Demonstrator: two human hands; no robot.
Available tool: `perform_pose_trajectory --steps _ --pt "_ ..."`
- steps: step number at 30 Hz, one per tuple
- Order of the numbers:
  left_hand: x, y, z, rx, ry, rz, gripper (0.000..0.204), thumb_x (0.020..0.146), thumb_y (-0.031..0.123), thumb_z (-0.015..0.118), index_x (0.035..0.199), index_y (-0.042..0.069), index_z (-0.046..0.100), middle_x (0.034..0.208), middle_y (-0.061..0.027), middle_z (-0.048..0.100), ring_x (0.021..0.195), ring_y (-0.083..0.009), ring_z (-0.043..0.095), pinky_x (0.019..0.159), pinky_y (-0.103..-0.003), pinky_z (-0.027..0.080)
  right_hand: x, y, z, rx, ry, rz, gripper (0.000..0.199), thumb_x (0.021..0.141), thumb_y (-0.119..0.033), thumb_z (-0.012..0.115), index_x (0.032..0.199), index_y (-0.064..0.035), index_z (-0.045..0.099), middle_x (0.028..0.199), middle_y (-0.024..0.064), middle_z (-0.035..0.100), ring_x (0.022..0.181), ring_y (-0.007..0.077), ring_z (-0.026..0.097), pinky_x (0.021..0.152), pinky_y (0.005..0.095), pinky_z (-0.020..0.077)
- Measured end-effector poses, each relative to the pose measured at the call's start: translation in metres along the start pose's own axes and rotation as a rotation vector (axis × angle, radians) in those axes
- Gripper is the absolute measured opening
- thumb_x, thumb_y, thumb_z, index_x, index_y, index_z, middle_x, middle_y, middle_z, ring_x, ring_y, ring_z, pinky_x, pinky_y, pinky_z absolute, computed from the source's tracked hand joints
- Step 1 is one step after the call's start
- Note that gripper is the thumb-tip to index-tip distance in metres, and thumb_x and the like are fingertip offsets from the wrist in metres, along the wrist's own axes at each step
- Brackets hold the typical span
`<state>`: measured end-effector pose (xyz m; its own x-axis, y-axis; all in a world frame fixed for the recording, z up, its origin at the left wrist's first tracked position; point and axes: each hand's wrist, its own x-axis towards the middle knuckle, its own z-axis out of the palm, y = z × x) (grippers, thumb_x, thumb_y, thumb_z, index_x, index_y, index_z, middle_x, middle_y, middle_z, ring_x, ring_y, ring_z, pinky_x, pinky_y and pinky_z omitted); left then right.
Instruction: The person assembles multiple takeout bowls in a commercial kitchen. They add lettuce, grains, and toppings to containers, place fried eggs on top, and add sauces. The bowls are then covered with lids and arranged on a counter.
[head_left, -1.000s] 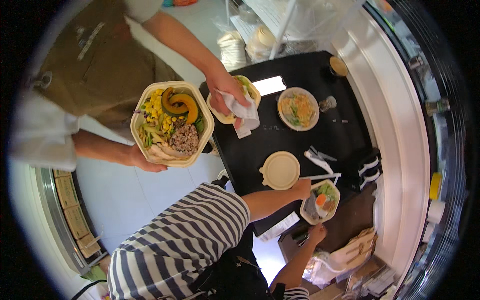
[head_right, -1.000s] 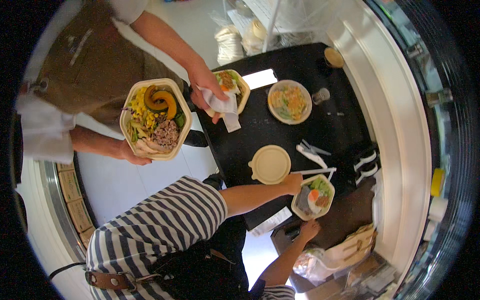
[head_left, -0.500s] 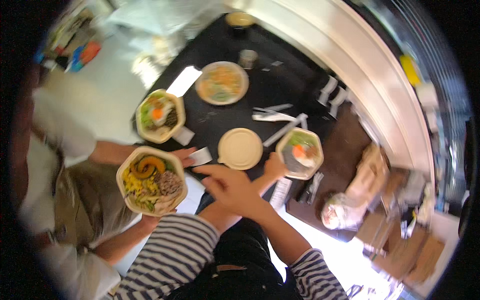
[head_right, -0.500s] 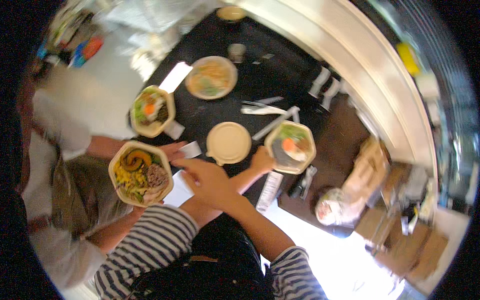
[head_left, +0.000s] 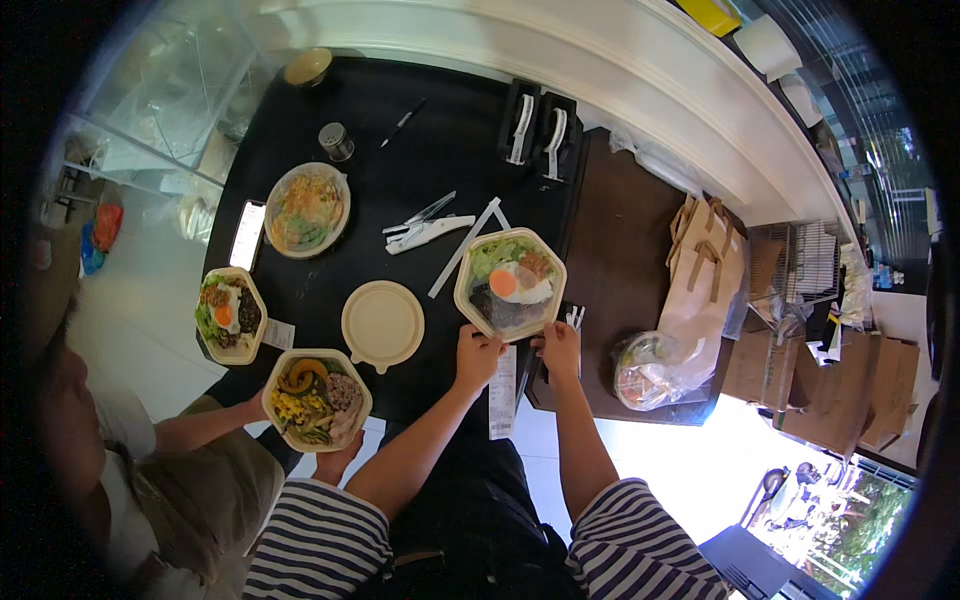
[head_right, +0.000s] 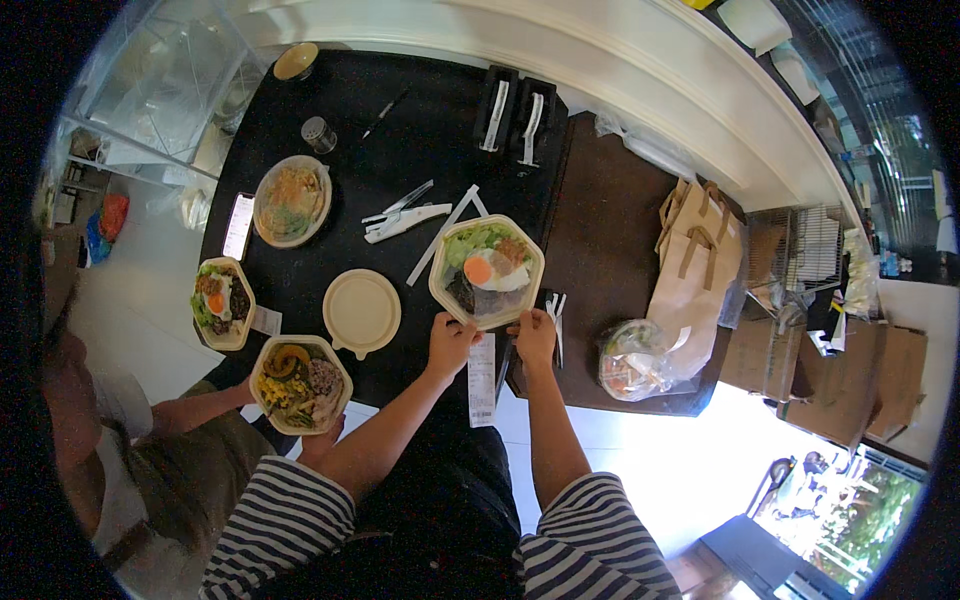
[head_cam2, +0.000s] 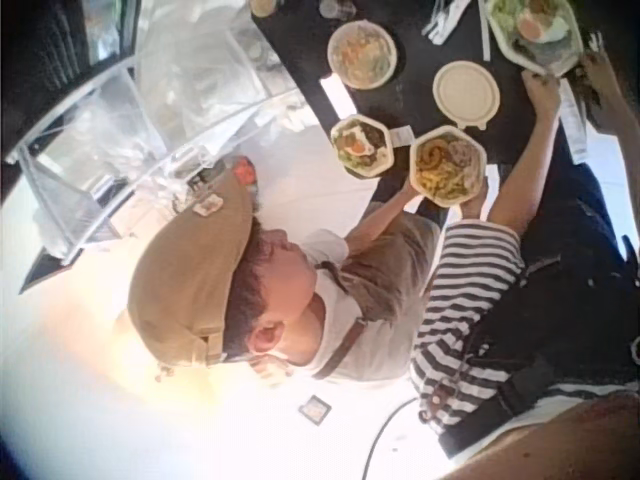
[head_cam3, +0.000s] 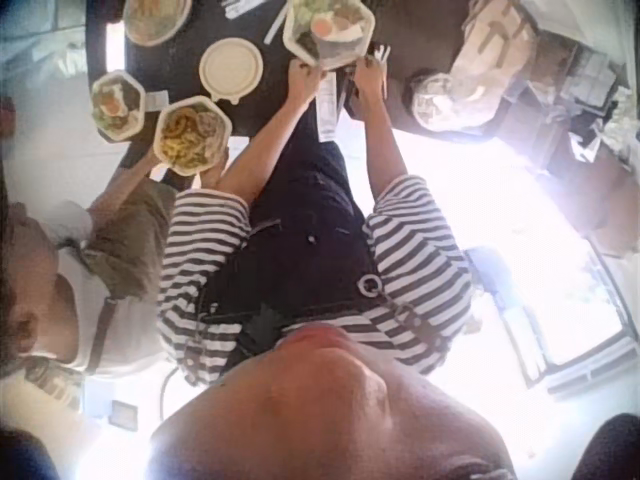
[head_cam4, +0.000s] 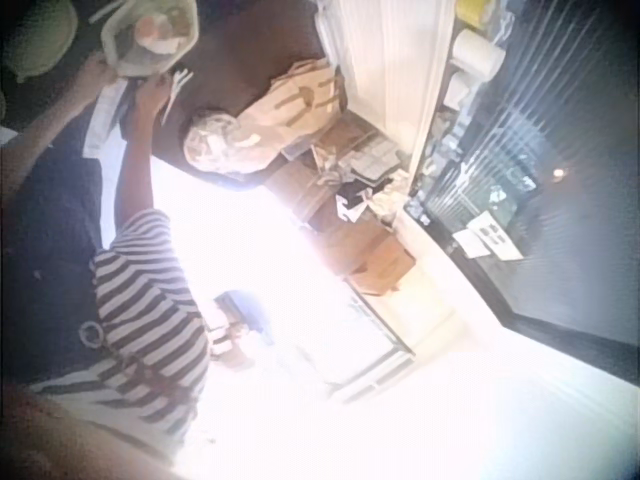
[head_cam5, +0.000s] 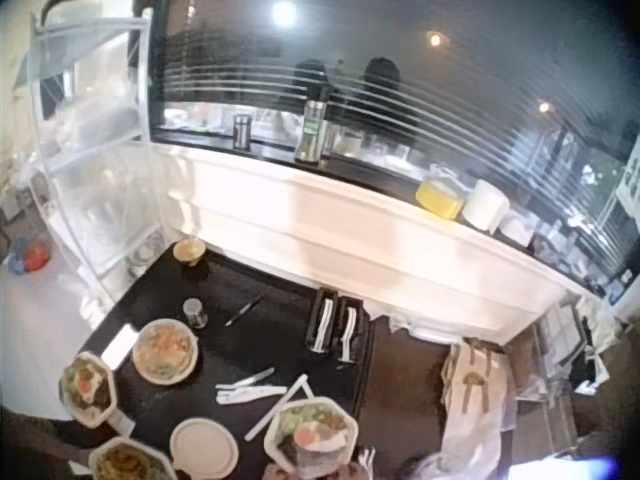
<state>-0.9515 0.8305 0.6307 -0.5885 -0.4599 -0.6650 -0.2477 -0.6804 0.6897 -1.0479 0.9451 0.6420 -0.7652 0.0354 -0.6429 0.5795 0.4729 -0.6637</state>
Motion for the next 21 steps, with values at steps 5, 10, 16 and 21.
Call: perform_pose_trajectory --steps 5,10,16,21 --pt "0.019 -0.031 -0.018 -0.055 -0.115 0.139 0.022 0.091 0.002 0.057 0.104 -0.002 0.041 0.092 -0.0183 0.06 0.079 -0.0199 0.064 0.071 -0.032 0.055 0.003 0.007 0.009 0.152 -0.022 -0.019 0.017 0.095 -0.018 0.054 0.093 -0.0013 0.057 0.068 0.0021 0.057 0.054 0.0094 0.05 0.049 0.0234 0.0398" --pt "0.022 -0.036 -0.01 -0.223 -0.03 0.105 0.023 0.089 0.004 0.059 0.108 -0.001 0.045 0.101 -0.0152 0.06 0.085 -0.0209 0.064 0.075 -0.035 0.057 0.017 0.021 0.005 0.314 -0.161 -0.099 0.012 0.095 -0.018 0.054 0.091 -0.007 0.057 0.07 0.0028 0.059 0.06 0.0112 0.056 0.052 0.023 0.0425" --pt "0.017 -0.026 0.007 -0.116 0.032 -0.006 0.026 0.088 0.004 0.062 0.105 -0.004 0.045 0.095 -0.0172 0.062 0.084 -0.021 0.064 0.072 -0.032 0.055 -0.008 0.002 0.018 0.325 -0.168 0.089 0.016 0.095 -0.021 0.055 0.1 -0.0056 0.055 0.086 0.0032 0.062 0.071 0.0125 0.061 0.058 0.023 0.0456" --pt "0.038 -0.053 -0.012 -0.008 0.053 0.019 0.032 0.083 0.001 0.066 0.107 -0.004 0.046 0.097 -0.0181 0.063 0.083 -0.0216 0.064 0.071 -0.033 0.055 -0.003 0.013 0.032 0.332 -0.198 0.054 0.018 0.091 -0.021 0.062 0.098 -0.0048 0.056 0.075 0.0017 0.058 0.057 0.0102 0.051 0.051 0.0254 0.043"
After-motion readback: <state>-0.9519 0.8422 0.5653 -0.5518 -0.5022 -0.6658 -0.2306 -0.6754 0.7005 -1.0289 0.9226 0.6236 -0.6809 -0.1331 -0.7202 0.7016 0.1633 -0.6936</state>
